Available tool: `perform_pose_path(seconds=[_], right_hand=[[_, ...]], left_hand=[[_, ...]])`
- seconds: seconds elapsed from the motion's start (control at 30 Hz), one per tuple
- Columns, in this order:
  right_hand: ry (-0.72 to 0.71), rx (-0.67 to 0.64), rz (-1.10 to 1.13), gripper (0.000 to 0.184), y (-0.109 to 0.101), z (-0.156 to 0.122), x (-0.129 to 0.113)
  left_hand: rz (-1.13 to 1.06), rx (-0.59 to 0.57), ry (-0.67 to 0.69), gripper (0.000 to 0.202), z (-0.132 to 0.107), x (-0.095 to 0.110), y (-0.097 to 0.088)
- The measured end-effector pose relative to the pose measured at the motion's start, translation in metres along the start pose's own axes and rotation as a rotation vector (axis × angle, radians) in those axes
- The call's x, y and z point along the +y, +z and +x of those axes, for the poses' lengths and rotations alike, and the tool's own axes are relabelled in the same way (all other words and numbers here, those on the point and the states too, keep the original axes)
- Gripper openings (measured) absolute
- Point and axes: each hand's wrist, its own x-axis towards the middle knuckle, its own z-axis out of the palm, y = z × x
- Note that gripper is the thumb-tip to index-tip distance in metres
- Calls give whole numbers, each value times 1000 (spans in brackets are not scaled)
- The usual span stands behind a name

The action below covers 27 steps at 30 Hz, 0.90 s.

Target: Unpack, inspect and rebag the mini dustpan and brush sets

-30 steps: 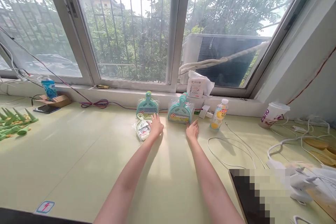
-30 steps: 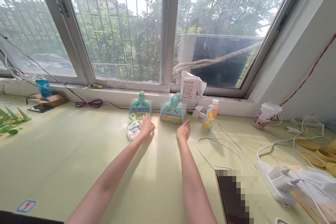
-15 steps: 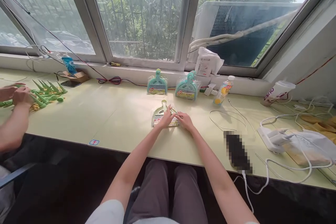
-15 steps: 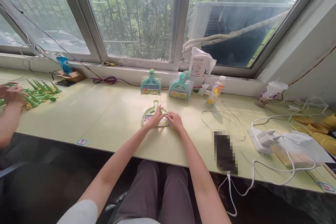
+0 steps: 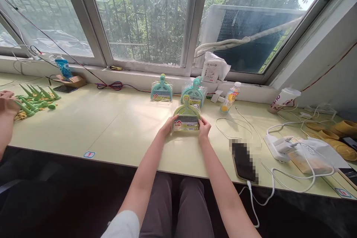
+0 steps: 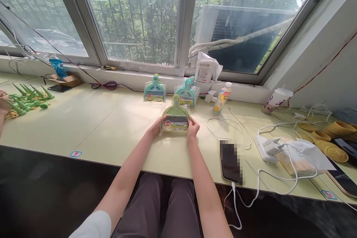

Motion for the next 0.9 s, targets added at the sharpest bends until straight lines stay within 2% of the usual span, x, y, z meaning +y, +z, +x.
perform_pose_path(seconds=[0.1, 0.23, 0.3, 0.37, 0.43, 0.5, 0.63, 0.73, 0.8, 0.9], right_hand=[[-71, 15, -109, 48, -1, 0, -4], [-424, 78, -423, 47, 3, -11, -14], [-560, -70, -560, 35, 7, -20, -18], [-599, -307, -666, 26, 11, -28, -20], [-555, -452, -726, 27, 15, -34, -20], [-469, -460, -705, 30, 16, -36, -19], [-235, -370, -428, 39, 15, -29, -17], [-49, -298, -206, 42, 14, -23, -16], [18, -224, -126, 43, 14, -20, -13], [36, -158, -108, 43, 13, -17, -9]], left_hand=[[10, 28, -26, 39, 13, 1, 0], [-28, 66, 12, 36, 20, -1, -8], [-62, 115, 23, 34, 22, -2, -10], [-116, 178, 33, 32, 25, -3, -11], [-171, 219, 52, 31, 27, -2, -13], [-217, 244, 69, 30, 27, 0, -14], [-253, 288, 13, 28, 19, 7, -13], [-191, 198, -27, 29, 12, 10, -12], [-133, 153, -36, 32, 9, 11, -12], [-83, 191, -42, 29, 9, 10, -15]])
